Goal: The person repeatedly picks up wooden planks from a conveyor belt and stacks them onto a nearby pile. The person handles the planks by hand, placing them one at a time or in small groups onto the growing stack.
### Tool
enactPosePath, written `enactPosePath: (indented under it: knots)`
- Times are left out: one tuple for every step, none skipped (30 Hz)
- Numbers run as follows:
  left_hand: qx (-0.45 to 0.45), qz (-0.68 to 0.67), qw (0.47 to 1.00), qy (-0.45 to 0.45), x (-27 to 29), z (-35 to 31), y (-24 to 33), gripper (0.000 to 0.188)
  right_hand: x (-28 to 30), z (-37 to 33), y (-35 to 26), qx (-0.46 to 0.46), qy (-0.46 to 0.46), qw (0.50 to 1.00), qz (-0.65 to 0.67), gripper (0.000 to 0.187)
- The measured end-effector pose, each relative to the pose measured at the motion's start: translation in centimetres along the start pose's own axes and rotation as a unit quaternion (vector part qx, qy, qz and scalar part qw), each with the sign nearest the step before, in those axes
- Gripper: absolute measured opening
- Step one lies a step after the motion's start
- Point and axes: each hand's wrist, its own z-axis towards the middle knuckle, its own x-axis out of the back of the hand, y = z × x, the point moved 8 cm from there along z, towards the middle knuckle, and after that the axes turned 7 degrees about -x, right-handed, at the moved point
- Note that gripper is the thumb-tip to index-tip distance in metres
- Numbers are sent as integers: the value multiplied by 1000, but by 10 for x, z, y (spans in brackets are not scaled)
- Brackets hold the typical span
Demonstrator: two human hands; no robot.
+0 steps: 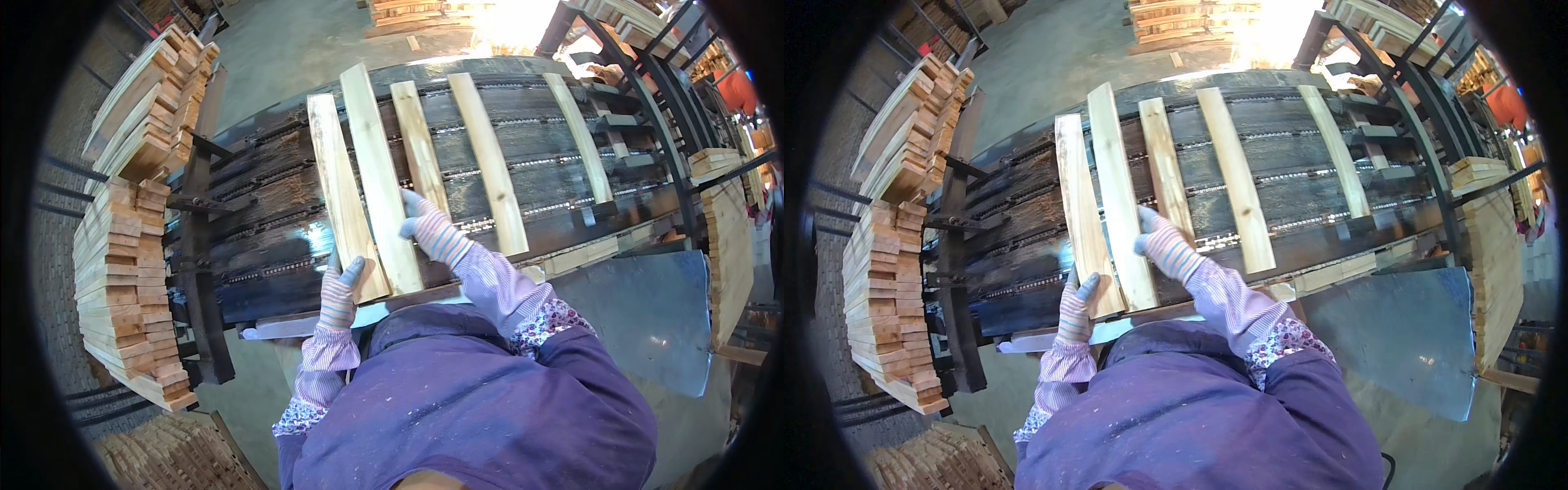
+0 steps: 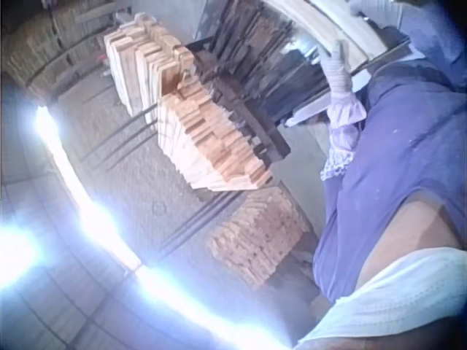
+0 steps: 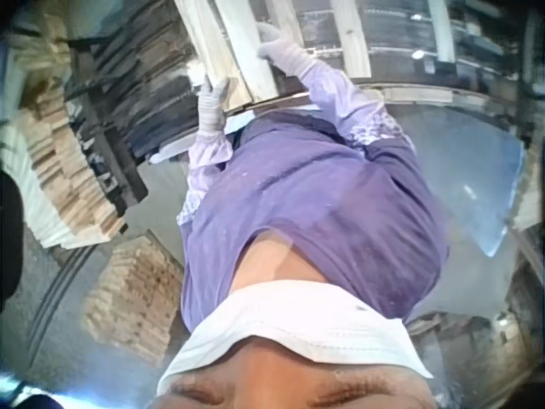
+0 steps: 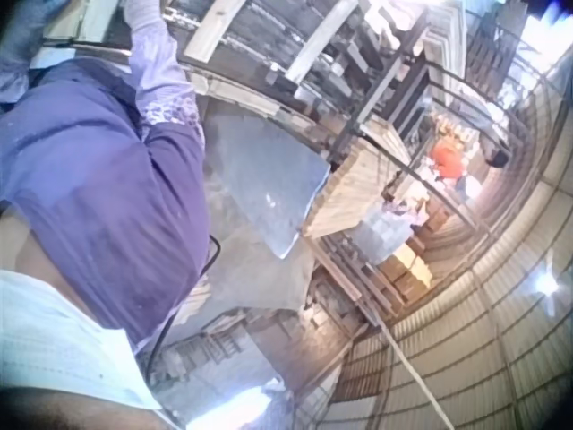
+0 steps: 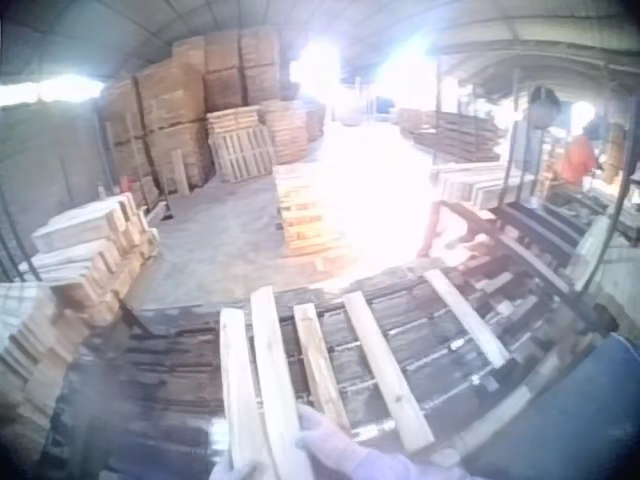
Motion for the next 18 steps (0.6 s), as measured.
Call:
enactPosePath:
  knots:
    - [48, 15, 999, -11, -3, -3, -8, 70, -3, 8, 15, 42, 1, 998, -50, 81]
    - [51, -6, 999, 3, 1, -5, -21, 67, -17, 5, 18, 83, 21, 993, -85, 75]
    - [69, 8, 997, -34, -2, -8, -28, 68, -32, 2, 25, 55, -4, 986, -155, 71]
    - [86, 22, 993, -71, -4, -12, -35, 70, -39, -1, 31, 26, -30, 974, -223, 68]
    - [60, 43, 997, -37, 13, -11, -49, 71, -45, -5, 23, -44, -76, 965, -247, 62]
    - [78, 28, 995, -50, 12, -12, -48, 70, -39, 4, 23, -46, -56, 966, -249, 65]
    - [96, 13, 993, -62, 11, -14, -46, 70, -17, 5, 25, -67, 47, 897, -435, 70]
    - [113, -5, 992, -61, 14, -19, -44, 70, -13, -3, 4, -87, 135, 782, -602, 76]
    - [149, -86, 983, -59, -5, -27, -25, 67, -2, -3, 6, -62, 203, 738, -640, 88]
    - [189, -147, 966, -99, -8, -29, -25, 74, 12, 1, 18, -90, 204, 731, -645, 91]
    - [184, -177, 961, -102, -10, -30, -19, 78, 12, 2, 19, -85, 208, 718, -658, 93]
    - [179, -208, 956, -105, -13, -31, -12, 82, 10, 4, 20, -80, 212, 705, -672, 95]
    - [167, -206, 960, -93, -14, -32, -6, 83, 7, 12, 26, -98, 181, 732, -650, 98]
    - [154, -206, 963, -84, -16, -32, -2, 85, 3, 13, 17, -126, 191, 769, -598, 101]
    - [141, -205, 966, -76, -16, -32, 2, 86, 7, 19, 18, -109, 207, 828, -510, 100]
    - [147, -200, 966, -75, -11, -35, 2, 87, 13, 25, 19, -91, 220, 877, -417, 98]
    - [157, -197, 965, -75, -10, -40, 5, 88, 19, 20, 15, -75, 228, 923, -299, 93]
    - [168, -192, 964, -77, -13, -40, 7, 89, 29, 20, 15, -38, 242, 940, -236, 89]
